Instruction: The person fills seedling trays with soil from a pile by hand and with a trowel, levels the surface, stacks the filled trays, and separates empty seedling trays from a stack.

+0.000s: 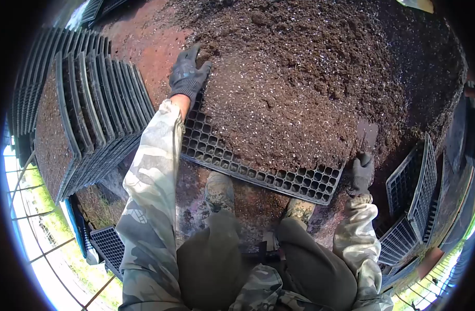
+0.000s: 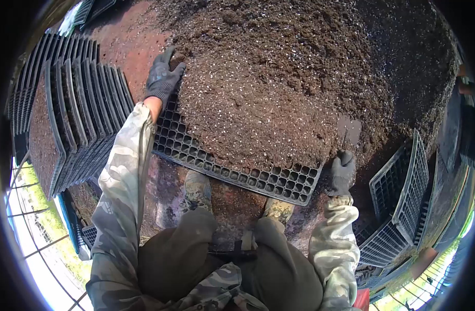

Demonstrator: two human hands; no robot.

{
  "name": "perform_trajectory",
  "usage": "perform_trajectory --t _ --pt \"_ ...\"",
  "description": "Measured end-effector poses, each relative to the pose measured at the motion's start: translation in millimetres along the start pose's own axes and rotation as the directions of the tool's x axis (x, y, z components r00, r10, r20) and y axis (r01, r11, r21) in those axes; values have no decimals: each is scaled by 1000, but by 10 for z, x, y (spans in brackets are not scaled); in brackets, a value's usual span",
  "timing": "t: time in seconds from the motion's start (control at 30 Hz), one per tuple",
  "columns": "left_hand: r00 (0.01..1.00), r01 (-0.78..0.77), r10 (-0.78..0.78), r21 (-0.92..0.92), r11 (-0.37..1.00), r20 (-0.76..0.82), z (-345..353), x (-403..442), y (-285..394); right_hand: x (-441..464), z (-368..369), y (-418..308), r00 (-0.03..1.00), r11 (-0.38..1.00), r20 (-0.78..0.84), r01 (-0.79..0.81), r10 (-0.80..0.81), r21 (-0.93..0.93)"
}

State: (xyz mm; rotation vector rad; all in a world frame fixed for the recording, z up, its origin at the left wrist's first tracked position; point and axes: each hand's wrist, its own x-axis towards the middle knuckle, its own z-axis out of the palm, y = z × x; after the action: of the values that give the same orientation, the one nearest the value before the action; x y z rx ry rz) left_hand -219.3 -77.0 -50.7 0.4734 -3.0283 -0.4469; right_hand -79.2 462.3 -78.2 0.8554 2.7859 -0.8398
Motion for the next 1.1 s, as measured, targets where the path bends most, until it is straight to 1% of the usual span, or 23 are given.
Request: perform_trajectory --t 0.07,0.1,0.13,0.2,0.23,0.27,0.37,0.4,0.43,0.47,0.53,0.57,0.6,0.67,0.7,0.73,0.77,0.8,0.83,0.87,0.93,1.07,1.1 --pt "996 -17 16 8 1000 92 -36 251 -40 10 52 64 999 998 -17 -43 44 55" --pt "970 -35 16 73 997 243 -97 385 -23 23 76 91 999 989 -21 -25 28 146" --pt "923 -64 7 136 989 385 -173 488 -13 19 88 97 999 989 -14 -31 34 145" --pt "923 -93 13 190 977 386 -199 560 63 64 65 21 998 1000 -58 12 -10 27" --pt "928 -67 -19 218 974 371 -156 603 44 143 172 270 993 995 -114 43 -32 94" --pt "931 -43 -50 246 968 360 -88 632 18 120 146 178 993 995 -113 41 -30 90" --pt "964 25 -49 94 995 260 -7 782 -219 31 63 8 994 999 -96 47 -45 21" --pt "977 80 -81 11 997 196 -9 814 -285 55 74 64 994 999 -96 47 -46 11" --pt "986 124 -102 -169 978 135 316 972 -667 73 81 114 991 996 -104 83 -80 31" --pt "984 133 -109 -171 976 142 317 1007 -672 72 81 137 987 991 -110 119 -113 53" --pt "940 231 -190 -118 966 282 212 1089 -668 54 60 103 990 994 -103 105 -100 37" --pt "966 220 -196 -137 966 167 210 1125 -701 51 59 76 991 996 -102 89 -85 30" --pt "966 222 -199 -135 966 166 215 1127 -732 46 58 66 991 995 -99 90 -87 31" --pt "956 292 -285 -309 905 68 181 1093 -679 49 55 59 994 999 -101 39 -40 -16" --pt "888 460 -397 -445 768 232 -54 973 -411 46 57 47 995 1000 -96 24 -22 17" --pt "888 460 -399 -445 769 228 73 1042 -607 41 58 22 995 999 -94 27 -25 19" --pt "969 235 -247 -363 902 14 26 1039 -603 35 55 -5 996 999 -87 5 -2 40" --pt "983 9 -51 -225 974 -179 -12 1037 -592 32 55 -28 997 998 -80 -16 21 60" --pt "872 375 -488 -610 698 -23 23 966 -547 31 55 -44 997 998 -80 -13 18 61" --pt "871 376 -490 -611 696 -23 78 972 -638 31 51 -57 997 998 -83 1 4 58" --pt "895 337 -430 -814 473 120 283 1007 -918 15 42 -67 996 998 -85 26 -21 49" --pt "857 331 -505 -861 385 103 322 1104 -912 71 75 65 987 992 -109 124 -119 33" --pt "906 297 -404 -870 395 126 239 1090 -810 53 67 22 990 994 -105 102 -98 30"
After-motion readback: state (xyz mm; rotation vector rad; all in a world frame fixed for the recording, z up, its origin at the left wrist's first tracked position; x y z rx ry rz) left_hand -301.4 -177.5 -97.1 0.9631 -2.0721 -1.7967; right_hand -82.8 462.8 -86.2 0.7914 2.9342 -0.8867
